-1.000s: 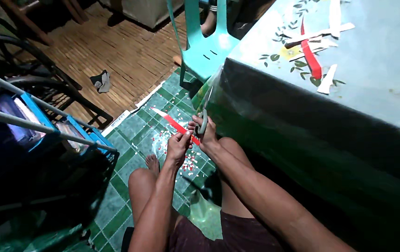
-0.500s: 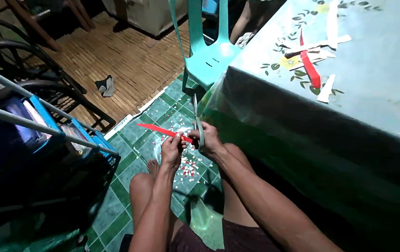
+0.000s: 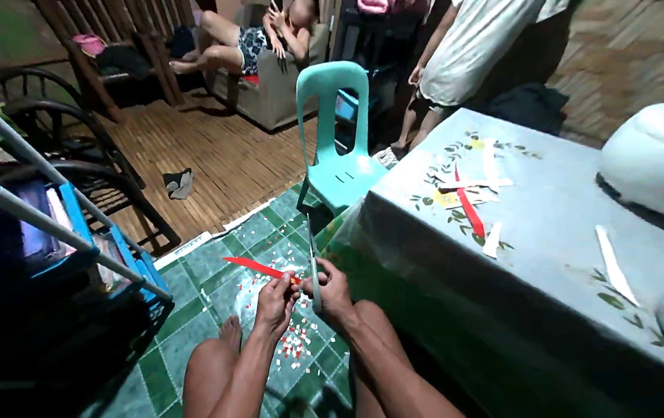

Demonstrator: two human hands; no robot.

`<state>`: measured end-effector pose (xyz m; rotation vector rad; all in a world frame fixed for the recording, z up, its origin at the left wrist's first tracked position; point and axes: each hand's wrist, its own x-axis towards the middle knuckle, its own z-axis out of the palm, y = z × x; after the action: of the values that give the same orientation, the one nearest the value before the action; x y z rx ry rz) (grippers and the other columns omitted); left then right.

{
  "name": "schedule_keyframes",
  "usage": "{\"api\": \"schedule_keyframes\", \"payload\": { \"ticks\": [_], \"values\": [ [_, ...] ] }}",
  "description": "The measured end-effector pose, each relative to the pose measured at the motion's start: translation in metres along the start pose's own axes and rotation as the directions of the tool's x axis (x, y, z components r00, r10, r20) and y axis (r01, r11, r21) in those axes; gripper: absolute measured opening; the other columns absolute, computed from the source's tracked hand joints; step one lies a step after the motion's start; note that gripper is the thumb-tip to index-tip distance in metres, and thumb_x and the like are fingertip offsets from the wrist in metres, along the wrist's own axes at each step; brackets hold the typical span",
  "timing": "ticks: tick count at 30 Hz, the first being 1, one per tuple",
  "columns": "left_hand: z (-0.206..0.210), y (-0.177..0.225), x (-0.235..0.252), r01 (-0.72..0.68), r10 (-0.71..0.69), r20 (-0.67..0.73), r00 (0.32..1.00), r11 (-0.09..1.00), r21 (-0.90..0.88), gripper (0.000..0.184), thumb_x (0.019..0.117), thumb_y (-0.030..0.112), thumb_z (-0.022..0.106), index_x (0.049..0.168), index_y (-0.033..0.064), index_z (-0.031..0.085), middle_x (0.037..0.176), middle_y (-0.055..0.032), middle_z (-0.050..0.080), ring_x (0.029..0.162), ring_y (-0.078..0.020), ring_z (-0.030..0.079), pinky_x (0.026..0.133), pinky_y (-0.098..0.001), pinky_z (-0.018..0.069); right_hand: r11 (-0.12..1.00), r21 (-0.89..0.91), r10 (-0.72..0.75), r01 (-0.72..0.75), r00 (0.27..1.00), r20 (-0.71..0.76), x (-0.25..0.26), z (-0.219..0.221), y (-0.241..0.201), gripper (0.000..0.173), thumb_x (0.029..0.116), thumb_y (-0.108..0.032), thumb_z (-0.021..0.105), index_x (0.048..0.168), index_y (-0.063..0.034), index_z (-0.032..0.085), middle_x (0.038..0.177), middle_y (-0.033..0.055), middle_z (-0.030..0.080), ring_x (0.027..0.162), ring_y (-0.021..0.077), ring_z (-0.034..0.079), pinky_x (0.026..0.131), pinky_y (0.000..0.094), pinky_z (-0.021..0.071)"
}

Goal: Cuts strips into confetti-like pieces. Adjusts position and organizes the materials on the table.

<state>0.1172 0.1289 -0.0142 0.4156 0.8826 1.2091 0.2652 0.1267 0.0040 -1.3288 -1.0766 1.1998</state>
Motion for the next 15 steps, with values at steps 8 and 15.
{"api": "schedule_keyframes", "payload": {
  "ticks": [8, 15],
  "values": [
    [-0.003, 0.003, -0.010, 0.015, -0.015, -0.014, 1.000, 1.000, 0.026, 0.021, 0.1060, 0.013, 0.055, 0.112, -0.0038, 0.065, 0.087, -0.0116, 0.069, 0.069, -0.0145, 0.067, 0.066, -0.0274, 0.0591, 0.997, 0.016, -0.070, 0.070, 0.996, 0.046, -0.003, 0.003, 0.007, 0.075, 0.0761, -0.008, 0.084, 0.144, 0.0005, 0.052, 0.082, 0.0126, 0.075, 0.068, 0.0229, 0.073, 0.067, 0.0392, 0.0638],
    [-0.011, 0.002, -0.014, 0.068, -0.068, -0.009, 0.998, 0.996, 0.054, 0.023, 0.1060, 0.016, 0.056, 0.112, -0.0045, 0.066, 0.090, -0.0143, 0.070, 0.071, -0.0162, 0.068, 0.066, -0.0283, 0.0590, 0.997, 0.012, -0.078, 0.077, 0.995, 0.066, -0.007, 0.003, 0.005, 0.075, 0.0748, -0.007, 0.082, 0.143, -0.0001, 0.052, 0.080, 0.0128, 0.074, 0.066, 0.0227, 0.072, 0.065, 0.0391, 0.0632]
  ]
}}
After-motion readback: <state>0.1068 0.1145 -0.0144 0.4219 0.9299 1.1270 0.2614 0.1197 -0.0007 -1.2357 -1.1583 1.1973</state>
